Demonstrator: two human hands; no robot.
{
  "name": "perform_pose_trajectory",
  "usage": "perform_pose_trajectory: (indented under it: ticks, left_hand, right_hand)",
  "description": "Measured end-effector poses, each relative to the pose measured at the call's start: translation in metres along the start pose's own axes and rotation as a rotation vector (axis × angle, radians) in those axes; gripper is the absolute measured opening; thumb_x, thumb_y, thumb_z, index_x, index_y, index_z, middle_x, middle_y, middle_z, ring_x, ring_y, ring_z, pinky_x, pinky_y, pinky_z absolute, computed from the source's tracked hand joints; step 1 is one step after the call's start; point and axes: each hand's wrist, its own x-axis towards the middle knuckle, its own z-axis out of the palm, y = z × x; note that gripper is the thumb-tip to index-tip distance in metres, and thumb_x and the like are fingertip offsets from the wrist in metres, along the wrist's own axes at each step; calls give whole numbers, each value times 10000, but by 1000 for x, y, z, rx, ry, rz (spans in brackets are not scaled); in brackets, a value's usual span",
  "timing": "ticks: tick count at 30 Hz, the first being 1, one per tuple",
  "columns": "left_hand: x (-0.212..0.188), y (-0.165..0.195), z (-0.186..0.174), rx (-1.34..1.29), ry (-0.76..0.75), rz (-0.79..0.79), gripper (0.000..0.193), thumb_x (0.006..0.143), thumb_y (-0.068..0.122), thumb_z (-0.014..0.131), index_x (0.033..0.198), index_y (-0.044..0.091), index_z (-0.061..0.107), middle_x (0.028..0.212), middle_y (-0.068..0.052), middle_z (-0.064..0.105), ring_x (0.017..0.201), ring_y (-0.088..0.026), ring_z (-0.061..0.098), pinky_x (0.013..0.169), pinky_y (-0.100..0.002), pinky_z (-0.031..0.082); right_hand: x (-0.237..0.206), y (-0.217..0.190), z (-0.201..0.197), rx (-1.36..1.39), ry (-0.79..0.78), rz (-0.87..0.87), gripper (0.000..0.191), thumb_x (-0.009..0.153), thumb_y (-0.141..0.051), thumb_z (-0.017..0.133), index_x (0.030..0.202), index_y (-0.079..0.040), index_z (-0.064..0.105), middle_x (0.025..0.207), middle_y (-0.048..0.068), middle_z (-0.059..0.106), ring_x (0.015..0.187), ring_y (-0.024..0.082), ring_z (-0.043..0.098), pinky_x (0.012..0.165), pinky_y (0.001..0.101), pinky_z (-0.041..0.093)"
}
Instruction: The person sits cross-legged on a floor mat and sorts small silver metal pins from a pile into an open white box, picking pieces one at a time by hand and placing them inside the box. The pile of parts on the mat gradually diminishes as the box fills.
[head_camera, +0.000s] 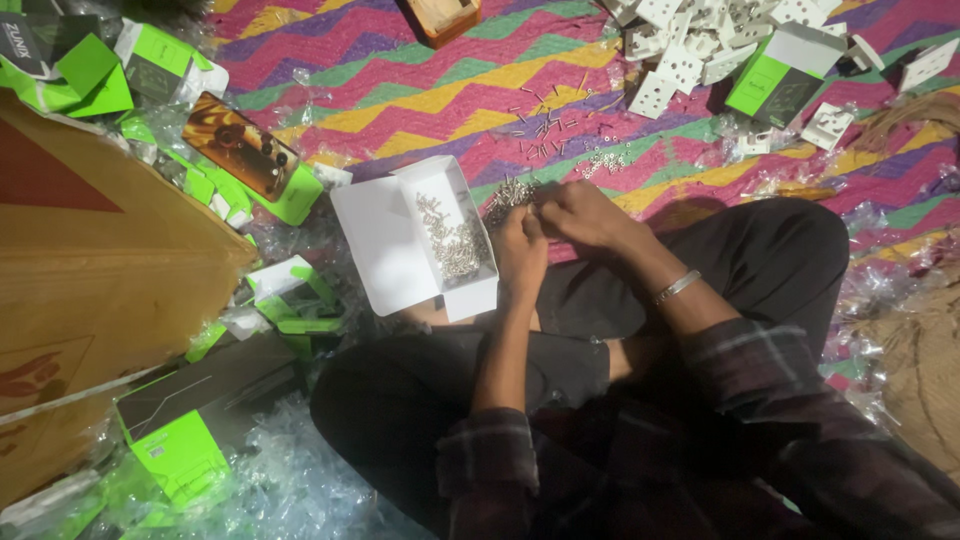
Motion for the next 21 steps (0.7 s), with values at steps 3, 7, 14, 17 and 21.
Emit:
perform_pose_trajectory:
  ticks: [3,7,14,17,21]
  left_hand:
    - [0,0,0,60,8,0,219,978,164,537,979,12,694,824,-246,701,769,-422,706,693,-494,518]
    - [0,3,0,-25,-22,-55,292,1033,209,516,1036,-8,711,879,-242,723,817,-397,731,730,-458,550]
    - [1,7,-1,-177,-60,-169,404,1083,298,459,1100,2,735,934,-193,776,872,-295,784,793,-383,590]
    - [0,8,-2,-257,-44,-134,366,1085,295,496,1109,-7,701,990,-177,779,938,-280,771,845,-374,576]
    - [0,10,-2,-236,49,1,322,1018,228,594,1192,-44,589,1025,-199,702,966,-316,702,843,-400,541]
  right_hand:
    - [2,0,0,28,-20,22,352,992,-306,527,936,11,669,734,207,655,651,335,634,654,437,507]
    - [1,-1,-2,97,27,-6,311,1020,-260,538,980,16,676,753,160,656,659,264,616,651,387,505]
    - [-1,-3,-4,396,-57,88,184,1002,-171,639,987,3,697,767,34,679,704,99,608,641,305,519]
    - [0,-1,-4,456,-64,158,189,1018,-166,648,1004,17,694,777,27,673,699,99,598,628,299,509]
    - [0,3,-4,443,-34,106,169,971,-124,648,1052,13,704,837,19,709,734,89,636,650,285,533]
